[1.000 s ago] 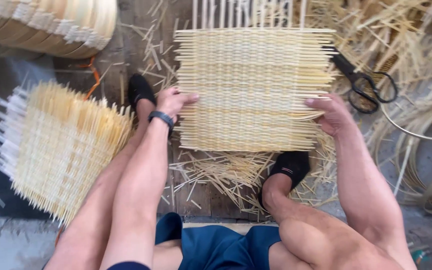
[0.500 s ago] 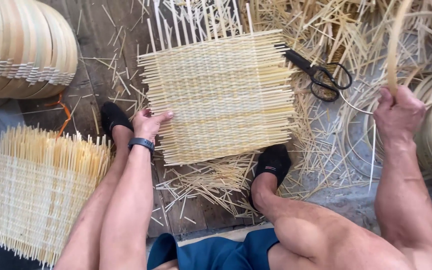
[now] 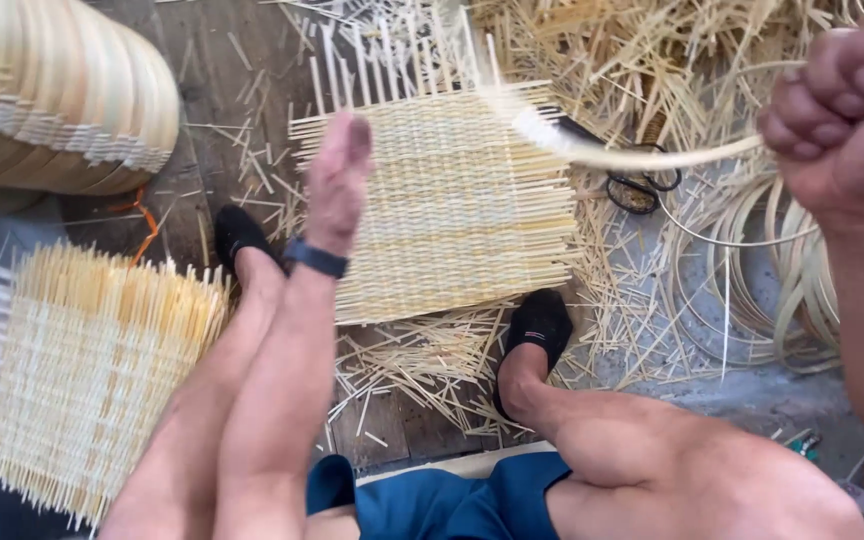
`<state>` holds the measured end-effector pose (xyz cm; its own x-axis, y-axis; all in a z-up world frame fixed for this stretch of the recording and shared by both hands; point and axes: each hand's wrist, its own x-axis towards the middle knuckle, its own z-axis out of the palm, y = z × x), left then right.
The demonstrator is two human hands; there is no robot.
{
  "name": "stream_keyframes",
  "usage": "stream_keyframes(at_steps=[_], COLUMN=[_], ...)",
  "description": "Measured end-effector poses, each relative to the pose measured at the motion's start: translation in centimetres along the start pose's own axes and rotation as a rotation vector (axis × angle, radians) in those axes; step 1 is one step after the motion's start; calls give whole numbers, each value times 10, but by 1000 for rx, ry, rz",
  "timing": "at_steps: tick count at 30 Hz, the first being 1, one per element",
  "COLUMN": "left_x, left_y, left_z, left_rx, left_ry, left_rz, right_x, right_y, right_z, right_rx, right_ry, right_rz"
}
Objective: The recorder is weaving bamboo strips into a circular basket using a wooden mold and scissors for trimming.
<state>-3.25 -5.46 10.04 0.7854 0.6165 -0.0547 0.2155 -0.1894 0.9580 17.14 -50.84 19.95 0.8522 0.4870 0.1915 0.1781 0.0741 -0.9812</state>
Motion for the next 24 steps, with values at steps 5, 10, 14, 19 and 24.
stream_keyframes(at_steps=[5,10,14,19,24], left_x=[-22,-11,-12,-16,-23], left_y=[74,21,3,-7,-16], left_z=[9,-21,-31,-32,-33], left_rx=[-1240,-1429,-1499,-1516,-1482], left_ry=[-263,-202,-179,-141,-109], left_rz=[-67,-213,-299,-317,-395], right_x=[36,71,85,87,80], right_y=[-34,-47,-40,-2,30], right_z=[89,127,154,170,169], right_rx=[497,239,-27,169,386], right_ry=[-139,-191,-195,-26,149], right_rz=[414,499,330,395,386])
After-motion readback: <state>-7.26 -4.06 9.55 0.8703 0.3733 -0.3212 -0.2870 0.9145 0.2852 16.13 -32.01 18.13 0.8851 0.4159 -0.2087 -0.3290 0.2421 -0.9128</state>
